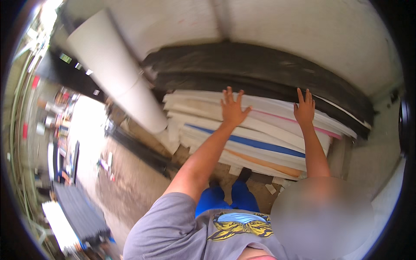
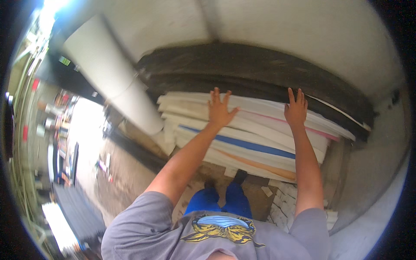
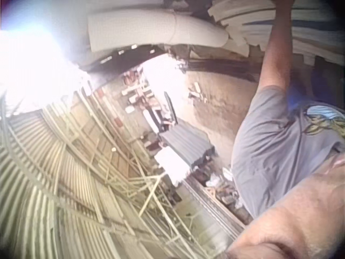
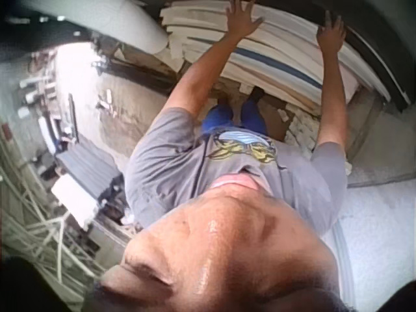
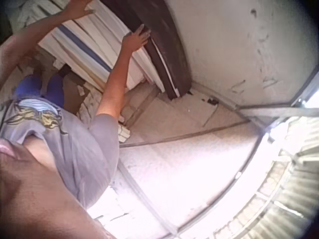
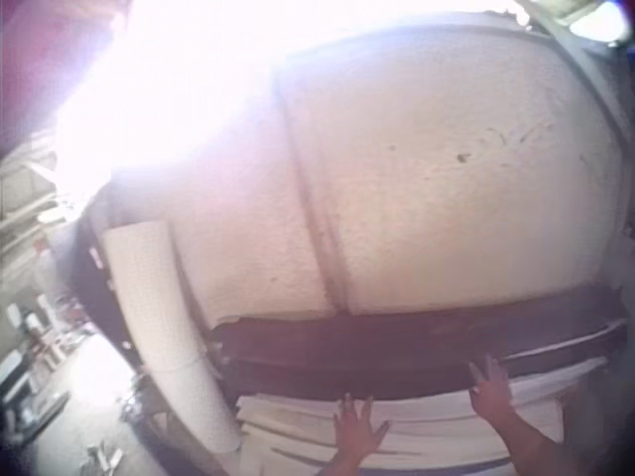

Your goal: The person sweeps debris into a white sack using a broom, then picks up and stacks long black rubber strips and white plastic pieces. They move the materials outside and return to sweep more debris into the sack.

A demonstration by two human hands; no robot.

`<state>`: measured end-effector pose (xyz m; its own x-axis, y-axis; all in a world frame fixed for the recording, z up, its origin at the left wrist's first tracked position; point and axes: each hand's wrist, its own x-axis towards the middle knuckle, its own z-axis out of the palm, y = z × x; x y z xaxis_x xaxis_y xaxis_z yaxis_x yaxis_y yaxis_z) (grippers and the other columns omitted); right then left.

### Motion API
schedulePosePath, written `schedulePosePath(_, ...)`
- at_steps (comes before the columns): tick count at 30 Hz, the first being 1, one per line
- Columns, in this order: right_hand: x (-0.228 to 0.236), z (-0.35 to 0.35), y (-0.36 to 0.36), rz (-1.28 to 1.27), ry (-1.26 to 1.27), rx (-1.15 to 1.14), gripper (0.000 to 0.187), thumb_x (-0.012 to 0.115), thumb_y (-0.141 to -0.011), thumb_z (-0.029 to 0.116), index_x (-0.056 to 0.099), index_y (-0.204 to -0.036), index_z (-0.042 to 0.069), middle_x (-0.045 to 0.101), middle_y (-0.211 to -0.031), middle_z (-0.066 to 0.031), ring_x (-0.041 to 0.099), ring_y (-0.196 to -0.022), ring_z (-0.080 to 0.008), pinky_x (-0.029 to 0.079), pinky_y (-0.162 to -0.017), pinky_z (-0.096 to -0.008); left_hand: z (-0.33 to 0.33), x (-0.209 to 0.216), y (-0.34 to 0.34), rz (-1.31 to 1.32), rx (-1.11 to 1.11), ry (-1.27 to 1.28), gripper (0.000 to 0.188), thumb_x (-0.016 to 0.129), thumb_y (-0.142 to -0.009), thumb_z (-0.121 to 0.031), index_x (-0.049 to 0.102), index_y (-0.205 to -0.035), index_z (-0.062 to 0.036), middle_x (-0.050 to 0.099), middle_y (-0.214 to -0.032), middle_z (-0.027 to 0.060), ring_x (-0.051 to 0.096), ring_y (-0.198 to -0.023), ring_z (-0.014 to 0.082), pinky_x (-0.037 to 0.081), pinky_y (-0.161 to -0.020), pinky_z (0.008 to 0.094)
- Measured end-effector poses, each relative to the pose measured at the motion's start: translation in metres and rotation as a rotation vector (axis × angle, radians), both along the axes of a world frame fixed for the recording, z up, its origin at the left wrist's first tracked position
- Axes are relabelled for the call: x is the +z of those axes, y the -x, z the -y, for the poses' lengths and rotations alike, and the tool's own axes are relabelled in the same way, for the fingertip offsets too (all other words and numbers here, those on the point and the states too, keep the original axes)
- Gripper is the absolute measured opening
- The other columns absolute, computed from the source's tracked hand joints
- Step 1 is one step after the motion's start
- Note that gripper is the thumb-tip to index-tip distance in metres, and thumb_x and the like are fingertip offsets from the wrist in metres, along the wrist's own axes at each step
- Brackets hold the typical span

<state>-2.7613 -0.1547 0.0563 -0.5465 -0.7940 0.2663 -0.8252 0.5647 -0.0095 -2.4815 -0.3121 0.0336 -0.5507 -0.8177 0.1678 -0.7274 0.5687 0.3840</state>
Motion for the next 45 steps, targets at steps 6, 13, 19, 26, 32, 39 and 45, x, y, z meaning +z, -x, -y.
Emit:
schedulePosePath(6, -0.034, 0.028, -0.195, 0.168, 0.043, 0.403, 0.076, 0.072, -0.085, 0.019, 0.035, -0.151, 0.022, 0.034, -0.152, -0.0229, 0.037, -0.139, -0.0388, 0.035, -0.111, -0.0511, -0.063, -0.046, -0.171, -0.079, 0.207, -0.351, 0.074, 0.065, -0.087, -0.055, 0.045, -0.145, -0.0133, 0.02, -0.156, 0.0305, 0.025, -0.143, 0.0481, 0.027, -0.112, 0.0598)
schedulePosePath(13, -0.046, 0.021, -0.435, 0.339, -0.142, 0.687, 0.07, 0.073, -0.083, 0.023, 0.043, -0.146, 0.016, 0.038, -0.15, -0.0246, 0.041, -0.136, -0.0397, 0.039, -0.11, -0.0478, -0.124, -0.042, -0.38, -0.19, 0.435, -0.479, 0.061, 0.066, -0.087, -0.05, 0.059, -0.129, -0.0071, 0.057, -0.133, 0.0197, 0.055, -0.122, 0.0351, 0.047, -0.099, 0.044)
schedulePosePath(19, -0.063, 0.015, -0.611, 0.432, -0.242, 0.881, 0.065, 0.072, -0.084, 0.025, 0.047, -0.143, 0.015, 0.039, -0.149, -0.0249, 0.042, -0.135, -0.0407, 0.04, -0.109, -0.0463, -0.191, -0.025, -0.571, -0.388, 0.653, -0.616, 0.056, 0.068, -0.086, -0.047, 0.065, -0.122, -0.004, 0.066, -0.12, 0.0191, 0.062, -0.115, 0.0335, 0.048, -0.098, 0.0421)
schedulePosePath(26, -0.044, 0.025, -0.791, 0.481, -0.403, 1.058, 0.064, 0.071, -0.086, 0.031, 0.047, -0.144, 0.019, 0.039, -0.15, -0.021, 0.041, -0.136, -0.0376, 0.041, -0.108, -0.0463, -0.246, -0.038, -0.763, -0.441, 0.948, -0.532, 0.053, 0.069, -0.087, -0.046, 0.068, -0.117, -0.002, 0.069, -0.115, 0.0185, 0.065, -0.112, 0.03, 0.049, -0.097, 0.0396)
schedulePosePath(32, -0.043, 0.065, -0.894, 0.507, -0.416, 1.165, 0.061, 0.071, -0.086, 0.031, 0.049, -0.141, 0.018, 0.043, -0.147, -0.0218, 0.044, -0.134, -0.0379, 0.042, -0.107, -0.0453, -0.223, -0.056, -0.843, -0.549, 0.984, -0.502, 0.054, 0.07, -0.087, -0.045, 0.066, -0.118, -0.0011, 0.07, -0.11, 0.0199, 0.067, -0.105, 0.0305, 0.052, -0.092, 0.0404)
schedulePosePath(39, -0.077, 0.151, -1.003, 0.536, -0.412, 1.195, 0.059, 0.072, -0.084, 0.03, 0.053, -0.137, 0.016, 0.049, -0.139, -0.0208, 0.05, -0.127, -0.0381, 0.045, -0.102, -0.0467, -0.138, -0.11, -0.934, -0.651, 0.969, -0.569, 0.055, 0.069, -0.088, -0.045, 0.066, -0.12, -0.0007, 0.07, -0.112, 0.0204, 0.067, -0.108, 0.0298, 0.051, -0.094, 0.0399)
schedulePosePath(45, -0.105, 0.241, -1.117, 0.589, -0.463, 1.167, 0.056, 0.073, -0.083, 0.029, 0.055, -0.135, 0.014, 0.052, -0.136, -0.0192, 0.053, -0.123, -0.0374, 0.048, -0.1, -0.0474, -0.044, -0.13, -1.042, -0.759, 0.982, -0.692, 0.055, 0.068, -0.09, -0.041, 0.064, -0.122, 0.0026, 0.068, -0.116, 0.0234, 0.065, -0.111, 0.0308, 0.051, -0.096, 0.039)
